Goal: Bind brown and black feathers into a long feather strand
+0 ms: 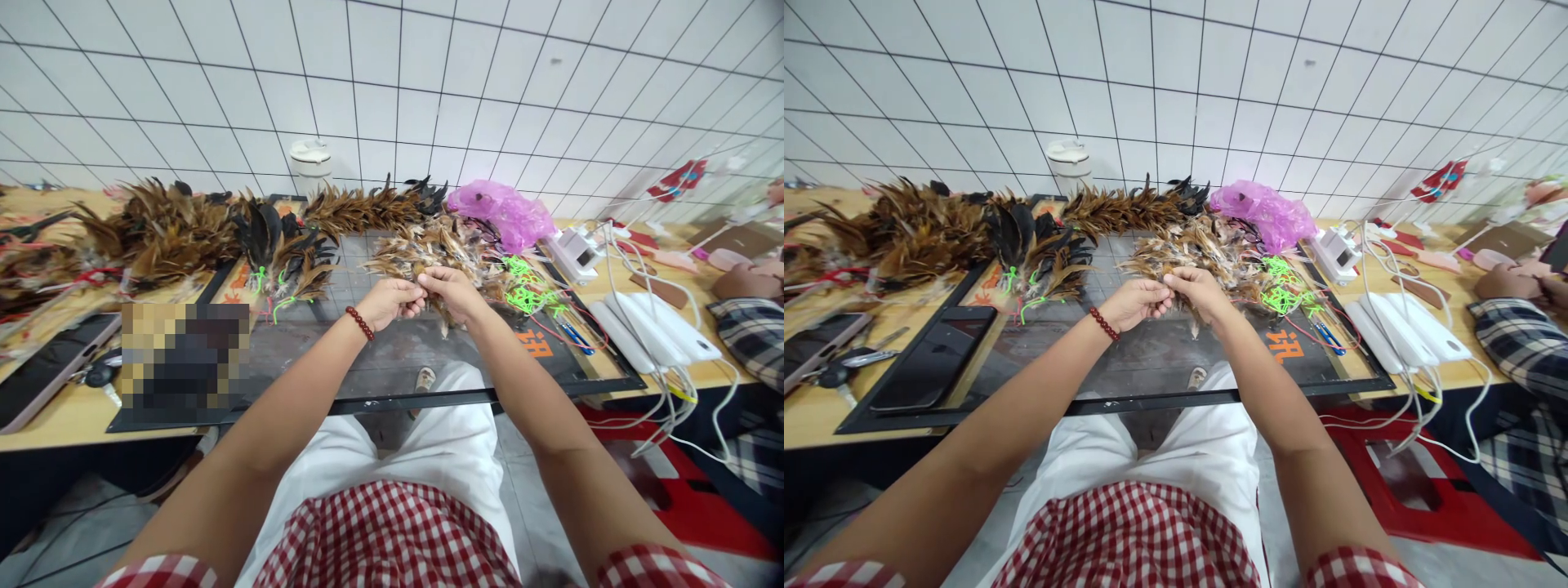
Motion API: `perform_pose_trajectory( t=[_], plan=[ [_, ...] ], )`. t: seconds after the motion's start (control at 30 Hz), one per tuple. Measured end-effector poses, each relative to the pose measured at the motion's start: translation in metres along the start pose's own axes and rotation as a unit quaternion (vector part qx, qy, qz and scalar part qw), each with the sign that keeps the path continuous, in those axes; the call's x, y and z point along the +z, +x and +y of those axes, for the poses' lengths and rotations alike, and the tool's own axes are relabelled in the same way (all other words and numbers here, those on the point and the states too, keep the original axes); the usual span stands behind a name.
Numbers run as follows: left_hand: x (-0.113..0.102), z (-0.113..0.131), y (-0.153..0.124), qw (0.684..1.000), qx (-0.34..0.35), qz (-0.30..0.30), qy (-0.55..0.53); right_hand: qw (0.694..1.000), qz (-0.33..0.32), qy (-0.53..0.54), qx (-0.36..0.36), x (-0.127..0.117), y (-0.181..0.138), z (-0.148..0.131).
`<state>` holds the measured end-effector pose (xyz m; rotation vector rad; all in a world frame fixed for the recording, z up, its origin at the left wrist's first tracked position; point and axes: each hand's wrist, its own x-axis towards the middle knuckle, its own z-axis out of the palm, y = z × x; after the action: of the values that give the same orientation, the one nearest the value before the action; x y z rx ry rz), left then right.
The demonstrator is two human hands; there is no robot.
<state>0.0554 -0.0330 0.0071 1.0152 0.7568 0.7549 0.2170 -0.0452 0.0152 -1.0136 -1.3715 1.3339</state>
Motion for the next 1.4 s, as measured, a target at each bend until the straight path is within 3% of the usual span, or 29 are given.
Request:
perform_pose_trajectory(
  t=[0.17,0.57,0.7,0.8,0.93,1.0,1.17,1.27,1.4],
  plan=[
    [0.000,-0.001,-0.001,0.999,-0.025,-0.029,-0.034,0.999,0.021,0.034,0.004,0.002,-0.002,-0.001],
    [0.001,0.001,-0.001,0.998,-0.052,-0.006,-0.022,0.999,0.034,0.009,-0.018,0.002,0.003,0.007],
    [-0.001,0.006,0.000,0.998,0.009,0.029,-0.053,0.993,0.088,-0.054,-0.061,-0.002,0.007,0.012],
    [-0.007,0.010,0.003,0.985,0.097,0.094,-0.111,0.958,0.092,-0.229,-0.147,-0.006,0.006,0.014],
    [-0.013,0.011,0.006,0.974,0.132,0.137,-0.125,0.868,-0.073,-0.421,-0.254,-0.004,0.002,0.018],
    [-0.013,0.009,0.006,0.971,0.136,0.154,-0.123,0.827,-0.115,-0.479,-0.270,0.001,0.001,0.022],
    [-0.011,0.007,0.007,0.962,0.143,0.202,-0.113,0.783,-0.060,-0.575,-0.231,0.012,0.001,0.031],
    [-0.011,0.007,0.007,0.961,0.135,0.220,-0.101,0.761,-0.066,-0.611,-0.209,0.015,0.000,0.031],
    [-0.012,0.007,0.007,0.971,0.093,0.212,-0.062,0.751,-0.030,-0.628,-0.200,0.014,-0.001,0.022]
  ],
)
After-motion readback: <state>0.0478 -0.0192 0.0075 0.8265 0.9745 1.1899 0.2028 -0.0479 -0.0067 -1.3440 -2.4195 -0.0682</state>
